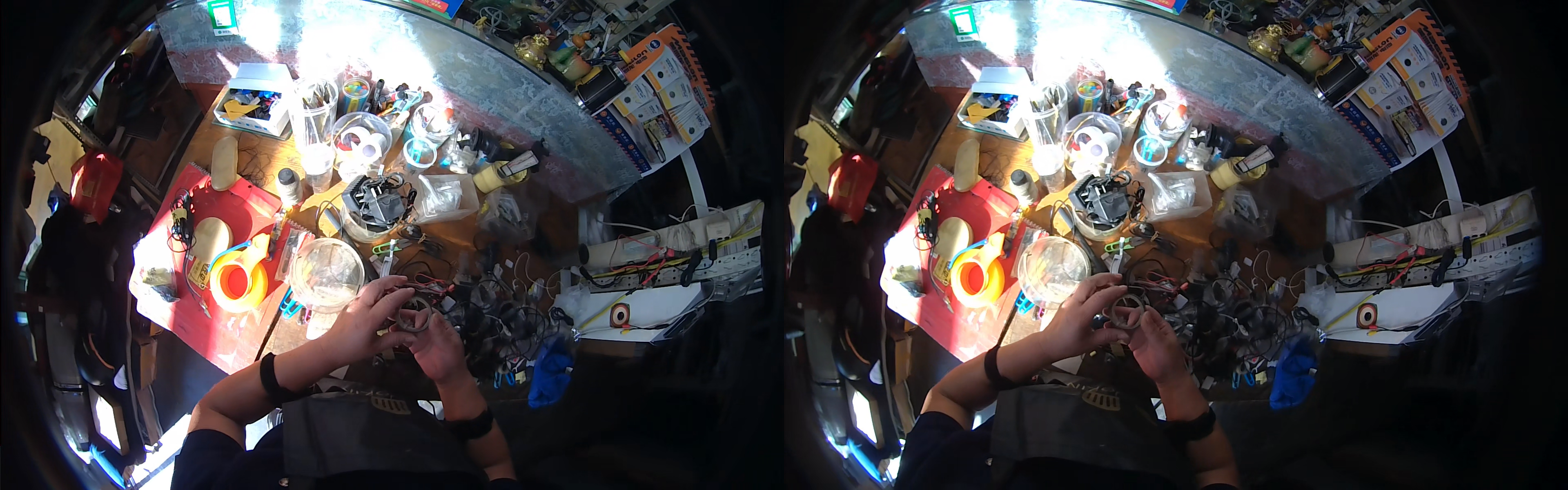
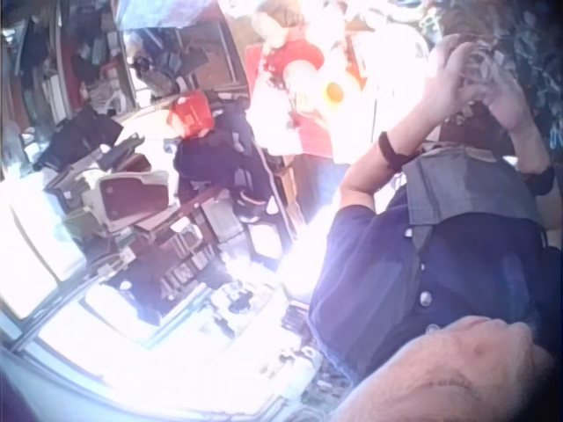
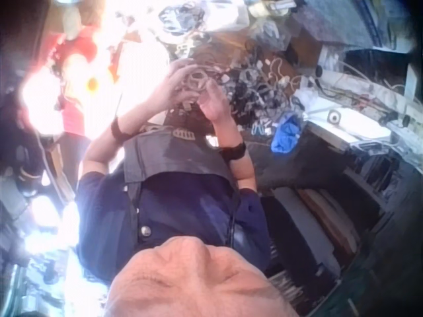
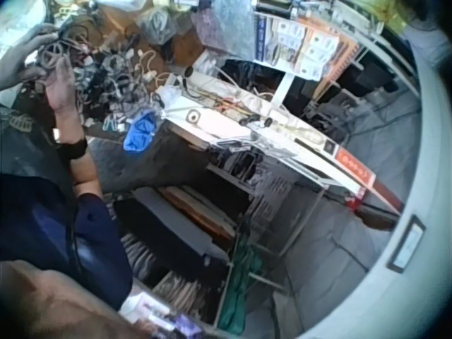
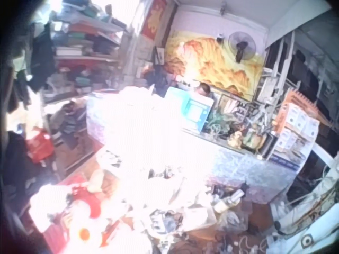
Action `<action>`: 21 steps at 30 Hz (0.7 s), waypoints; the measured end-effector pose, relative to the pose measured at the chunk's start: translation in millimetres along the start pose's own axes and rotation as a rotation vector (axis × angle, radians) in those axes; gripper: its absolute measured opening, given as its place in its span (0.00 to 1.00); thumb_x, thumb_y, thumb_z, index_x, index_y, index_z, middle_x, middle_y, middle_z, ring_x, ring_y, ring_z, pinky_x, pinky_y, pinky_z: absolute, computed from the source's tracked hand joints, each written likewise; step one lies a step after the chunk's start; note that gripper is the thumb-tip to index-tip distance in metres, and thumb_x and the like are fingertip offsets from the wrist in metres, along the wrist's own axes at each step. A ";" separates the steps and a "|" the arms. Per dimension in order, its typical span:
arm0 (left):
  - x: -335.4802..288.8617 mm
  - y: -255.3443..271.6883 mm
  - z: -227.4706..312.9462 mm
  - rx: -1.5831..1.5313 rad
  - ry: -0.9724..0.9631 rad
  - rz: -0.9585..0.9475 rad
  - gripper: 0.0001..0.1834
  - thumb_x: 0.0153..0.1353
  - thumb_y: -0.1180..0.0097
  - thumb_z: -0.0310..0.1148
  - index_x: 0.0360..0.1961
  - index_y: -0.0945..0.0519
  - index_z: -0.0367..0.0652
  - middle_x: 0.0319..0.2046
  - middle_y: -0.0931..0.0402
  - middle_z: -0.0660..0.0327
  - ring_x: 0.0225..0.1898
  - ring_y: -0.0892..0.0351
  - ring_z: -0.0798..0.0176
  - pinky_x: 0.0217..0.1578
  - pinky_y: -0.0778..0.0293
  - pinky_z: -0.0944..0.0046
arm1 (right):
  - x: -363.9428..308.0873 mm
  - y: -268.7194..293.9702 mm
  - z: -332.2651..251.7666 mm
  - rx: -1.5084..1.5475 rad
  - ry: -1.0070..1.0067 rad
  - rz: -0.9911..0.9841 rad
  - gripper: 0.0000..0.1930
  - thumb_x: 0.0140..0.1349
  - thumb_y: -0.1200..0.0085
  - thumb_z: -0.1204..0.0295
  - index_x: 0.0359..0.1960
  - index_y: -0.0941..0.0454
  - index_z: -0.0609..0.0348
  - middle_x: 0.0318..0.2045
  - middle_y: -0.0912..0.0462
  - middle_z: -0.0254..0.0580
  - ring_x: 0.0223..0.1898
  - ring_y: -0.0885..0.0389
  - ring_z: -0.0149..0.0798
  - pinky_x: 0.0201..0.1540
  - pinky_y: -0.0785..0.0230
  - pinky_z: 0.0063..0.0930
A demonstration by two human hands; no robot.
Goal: The person sorts through a large pile of tangled wires and electronic accessories on a cluttered workbench. They untangle cables, separate them into smaller bundles, and place some into a clear plastic container. The person also briefly walks to a glass display counter to place an item inside before returning to the workbench.
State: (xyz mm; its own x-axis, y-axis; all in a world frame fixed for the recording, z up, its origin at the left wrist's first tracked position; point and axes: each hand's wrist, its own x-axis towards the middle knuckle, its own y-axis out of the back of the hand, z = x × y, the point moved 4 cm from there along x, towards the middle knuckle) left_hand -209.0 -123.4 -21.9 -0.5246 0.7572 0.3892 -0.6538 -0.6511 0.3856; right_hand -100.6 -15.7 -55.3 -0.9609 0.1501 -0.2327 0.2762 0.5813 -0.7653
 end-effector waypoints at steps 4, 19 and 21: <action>-7.2 -10.4 -6.1 -0.062 0.040 -0.103 0.22 0.48 0.35 0.32 0.45 0.26 0.41 0.54 0.37 0.49 0.46 0.27 0.51 0.43 0.28 0.58 | -5.4 9.6 4.5 0.008 -0.090 0.085 0.07 0.67 0.57 0.68 0.40 0.29 0.56 0.45 0.24 0.43 0.44 0.24 0.36 0.46 0.31 0.33; -42.5 -57.4 -39.0 0.327 0.264 -0.638 0.32 0.50 0.40 0.37 0.56 0.35 0.40 0.62 0.49 0.41 0.56 0.37 0.39 0.54 0.36 0.51 | -50.3 66.7 -5.2 -0.505 0.078 0.497 0.09 0.59 0.46 0.73 0.41 0.28 0.58 0.40 0.22 0.37 0.43 0.23 0.32 0.43 0.33 0.24; -33.4 -57.5 -29.1 0.091 0.229 -0.537 0.43 0.47 0.39 0.37 0.63 0.46 0.40 0.63 0.56 0.38 0.58 0.41 0.36 0.56 0.37 0.51 | -48.9 61.5 -2.1 -0.499 0.029 0.428 0.09 0.58 0.45 0.75 0.40 0.27 0.58 0.38 0.22 0.34 0.42 0.24 0.29 0.43 0.33 0.22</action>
State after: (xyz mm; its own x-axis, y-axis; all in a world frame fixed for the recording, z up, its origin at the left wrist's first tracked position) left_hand -169.8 -109.8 -81.4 -0.2440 0.9674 -0.0672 -0.8162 -0.1675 0.5529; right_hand -36.7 14.4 -89.7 -0.7704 0.4676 -0.4333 0.5979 0.7658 -0.2367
